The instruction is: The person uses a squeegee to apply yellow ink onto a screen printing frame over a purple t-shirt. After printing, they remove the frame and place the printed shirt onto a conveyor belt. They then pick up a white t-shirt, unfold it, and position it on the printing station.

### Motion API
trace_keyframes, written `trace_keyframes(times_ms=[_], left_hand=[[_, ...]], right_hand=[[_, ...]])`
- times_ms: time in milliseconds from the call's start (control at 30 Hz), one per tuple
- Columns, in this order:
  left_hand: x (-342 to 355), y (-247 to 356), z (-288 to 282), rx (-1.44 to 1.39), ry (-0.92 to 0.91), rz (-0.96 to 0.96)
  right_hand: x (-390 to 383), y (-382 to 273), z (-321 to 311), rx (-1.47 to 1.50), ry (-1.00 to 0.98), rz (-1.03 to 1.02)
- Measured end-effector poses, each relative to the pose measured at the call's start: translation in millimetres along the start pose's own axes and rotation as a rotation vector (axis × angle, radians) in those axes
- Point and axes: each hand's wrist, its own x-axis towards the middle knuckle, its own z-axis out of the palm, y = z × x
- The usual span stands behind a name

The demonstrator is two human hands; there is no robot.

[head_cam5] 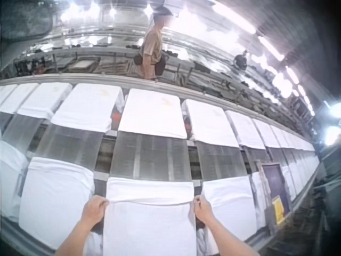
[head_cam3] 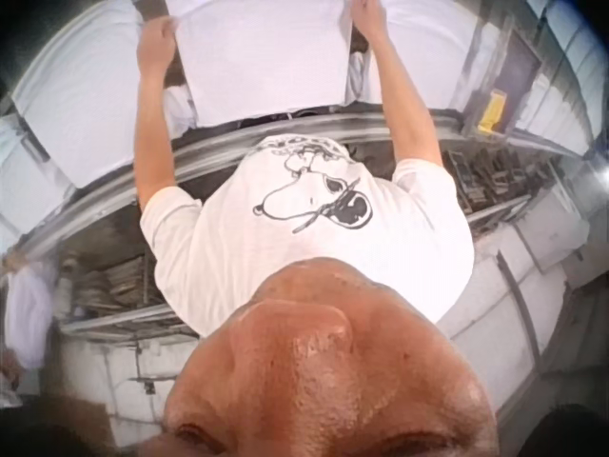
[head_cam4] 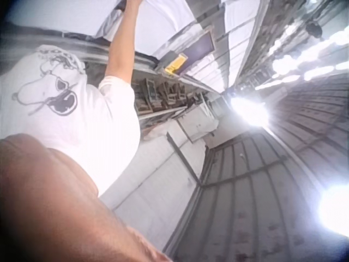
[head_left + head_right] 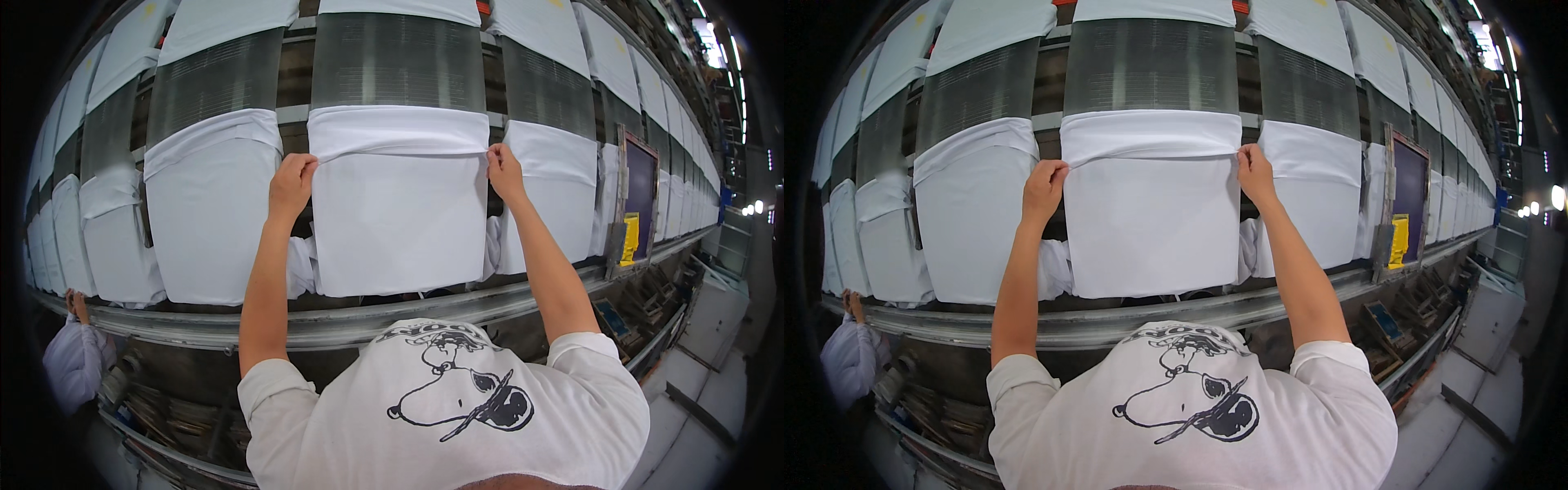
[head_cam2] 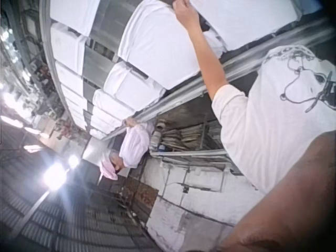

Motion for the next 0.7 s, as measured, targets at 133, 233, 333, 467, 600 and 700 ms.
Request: trace_keyframes(times_ms=[133, 233, 333, 467, 600, 700], left_hand=[[-1, -5, 2, 0.05, -0.04, 0.094], [4, -19, 7, 0.057, -0.012, 0.088], [10, -26, 6, -0.09, 0.008, -0.016], [9, -16, 3, -0.057, -0.08, 0.055], [11, -26, 8, 0.063, -0.069, 0.159], [12, -35, 12, 0.007, -0.039, 0.114]], right_hand=[[-1, -8, 3, 0.002, 0.012, 0.0], [-2, -15, 3, 0.021, 0.007, 0.038], [-1, -6, 6, -0.002, 0.036, -0.055], [-1, 1, 6, -0.195, 0.062, -0.278], [3, 8, 5, -0.344, 0.127, -0.375], [3, 10, 5, -0.283, 0.147, -0.277]])
